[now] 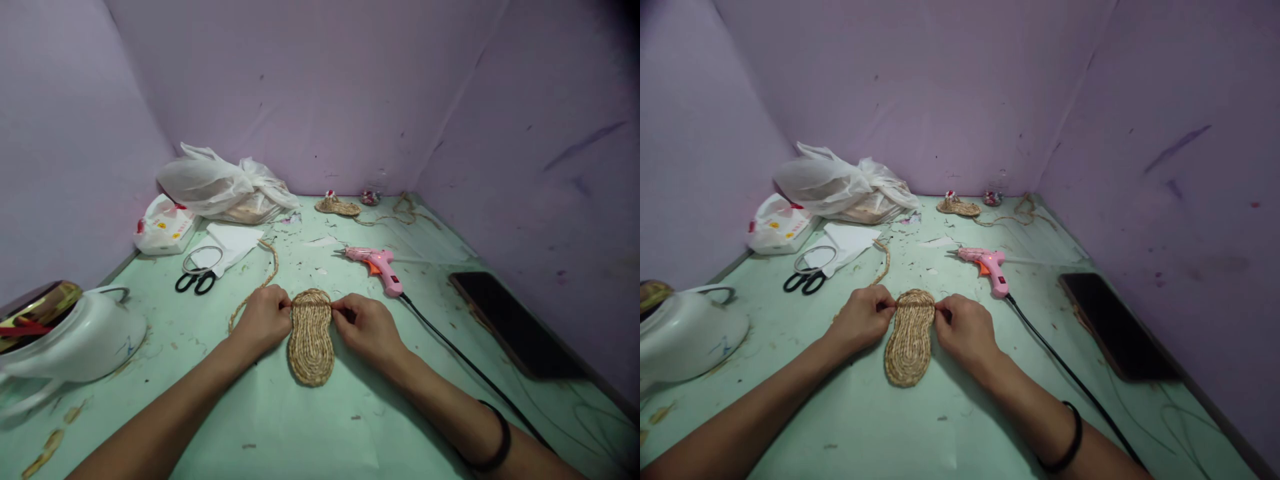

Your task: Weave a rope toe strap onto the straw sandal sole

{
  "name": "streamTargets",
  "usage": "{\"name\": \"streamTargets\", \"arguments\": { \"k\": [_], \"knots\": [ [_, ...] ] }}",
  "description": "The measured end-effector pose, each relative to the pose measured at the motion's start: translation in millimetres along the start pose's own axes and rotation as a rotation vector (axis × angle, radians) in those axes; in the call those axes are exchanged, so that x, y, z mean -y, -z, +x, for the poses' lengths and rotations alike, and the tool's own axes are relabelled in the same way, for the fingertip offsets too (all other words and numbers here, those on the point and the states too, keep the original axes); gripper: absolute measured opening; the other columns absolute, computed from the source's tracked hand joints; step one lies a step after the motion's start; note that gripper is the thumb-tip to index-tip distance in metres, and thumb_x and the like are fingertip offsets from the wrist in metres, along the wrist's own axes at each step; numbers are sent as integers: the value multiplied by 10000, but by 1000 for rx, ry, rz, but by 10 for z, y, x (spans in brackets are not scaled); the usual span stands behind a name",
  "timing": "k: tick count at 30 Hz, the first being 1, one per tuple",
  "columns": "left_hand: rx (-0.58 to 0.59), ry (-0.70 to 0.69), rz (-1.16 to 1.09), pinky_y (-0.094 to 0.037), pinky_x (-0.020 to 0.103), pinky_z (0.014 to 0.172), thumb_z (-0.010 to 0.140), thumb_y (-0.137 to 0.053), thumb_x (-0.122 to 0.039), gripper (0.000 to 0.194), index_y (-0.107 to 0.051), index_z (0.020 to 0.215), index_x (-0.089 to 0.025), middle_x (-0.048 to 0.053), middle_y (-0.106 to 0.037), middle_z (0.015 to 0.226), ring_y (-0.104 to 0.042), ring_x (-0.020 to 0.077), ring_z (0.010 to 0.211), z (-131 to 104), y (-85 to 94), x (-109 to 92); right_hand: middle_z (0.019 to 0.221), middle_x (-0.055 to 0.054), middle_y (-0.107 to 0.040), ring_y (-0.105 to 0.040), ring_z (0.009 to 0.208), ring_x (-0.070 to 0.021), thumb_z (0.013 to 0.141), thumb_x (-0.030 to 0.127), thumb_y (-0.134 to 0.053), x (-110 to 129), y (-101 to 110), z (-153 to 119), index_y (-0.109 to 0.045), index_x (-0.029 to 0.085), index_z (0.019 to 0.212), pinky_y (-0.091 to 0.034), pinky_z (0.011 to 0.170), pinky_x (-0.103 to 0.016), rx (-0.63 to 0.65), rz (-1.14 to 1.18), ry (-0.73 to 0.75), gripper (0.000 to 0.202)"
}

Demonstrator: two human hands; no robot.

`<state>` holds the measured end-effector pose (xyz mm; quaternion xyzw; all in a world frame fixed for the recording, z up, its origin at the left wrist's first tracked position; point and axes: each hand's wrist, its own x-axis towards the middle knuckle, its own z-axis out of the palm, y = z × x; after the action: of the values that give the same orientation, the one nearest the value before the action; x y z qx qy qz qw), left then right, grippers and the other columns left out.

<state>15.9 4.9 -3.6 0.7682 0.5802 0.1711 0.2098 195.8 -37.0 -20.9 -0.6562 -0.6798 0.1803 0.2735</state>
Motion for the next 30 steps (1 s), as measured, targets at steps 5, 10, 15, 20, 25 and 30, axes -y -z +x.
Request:
{"name": "streamTargets", "arguments": {
  "k": [5,10,15,20,25,30],
  "knots": [
    [-9,-17,15,-383,246,571,647,-483,-81,155,-613,594,-146,41,-608,634,-543,153,620,-14,9,5,721,-35,-699,-605,620,-157,736,192,-506,11,10,-4,-709,191,805,-395,551,-243,-4,-40,12,214],
    [-13,-15,22,-383,241,562,655,-486,-83,154,-616,598,-141,44,-612,633,-554,155,618,-19,10,-22,725,-36,-704,-613,639,-165,737,188,-503,11,9,-9,-714,205,803,-389,555,-244,-6,-60,19,222],
    [-20,-26,24,-383,244,555,655,-482,-91,153,-616,601,-140,48,-614,624,-553,155,602,-15,6,-13,712,-36,-701,-609,626,-163,743,192,-495,18,6,-7,-713,200,801,-378,543,-244,-10,-62,24,226],
    [-5,-34,22,-390,258,578,665,-476,-110,154,-612,599,-139,57,-615,634,-550,161,616,-8,-3,9,722,-36,-702,-608,630,-162,731,189,-504,17,8,-1,-713,198,806,-382,553,-247,-8,-52,17,222],
    [24,-16,5,-396,253,569,656,-484,-125,144,-622,614,-139,51,-622,636,-553,156,603,20,-14,26,717,-48,-701,-607,633,-170,727,183,-511,-6,-10,-5,-715,183,800,-384,552,-254,-13,-56,15,216],
    [17,3,-2,-400,255,561,646,-487,-130,141,-621,606,-141,43,-623,611,-555,158,594,34,-16,20,712,-38,-704,-604,617,-160,720,178,-513,-13,-7,1,-714,186,809,-385,544,-249,-9,-29,-7,220]
  ]
}}
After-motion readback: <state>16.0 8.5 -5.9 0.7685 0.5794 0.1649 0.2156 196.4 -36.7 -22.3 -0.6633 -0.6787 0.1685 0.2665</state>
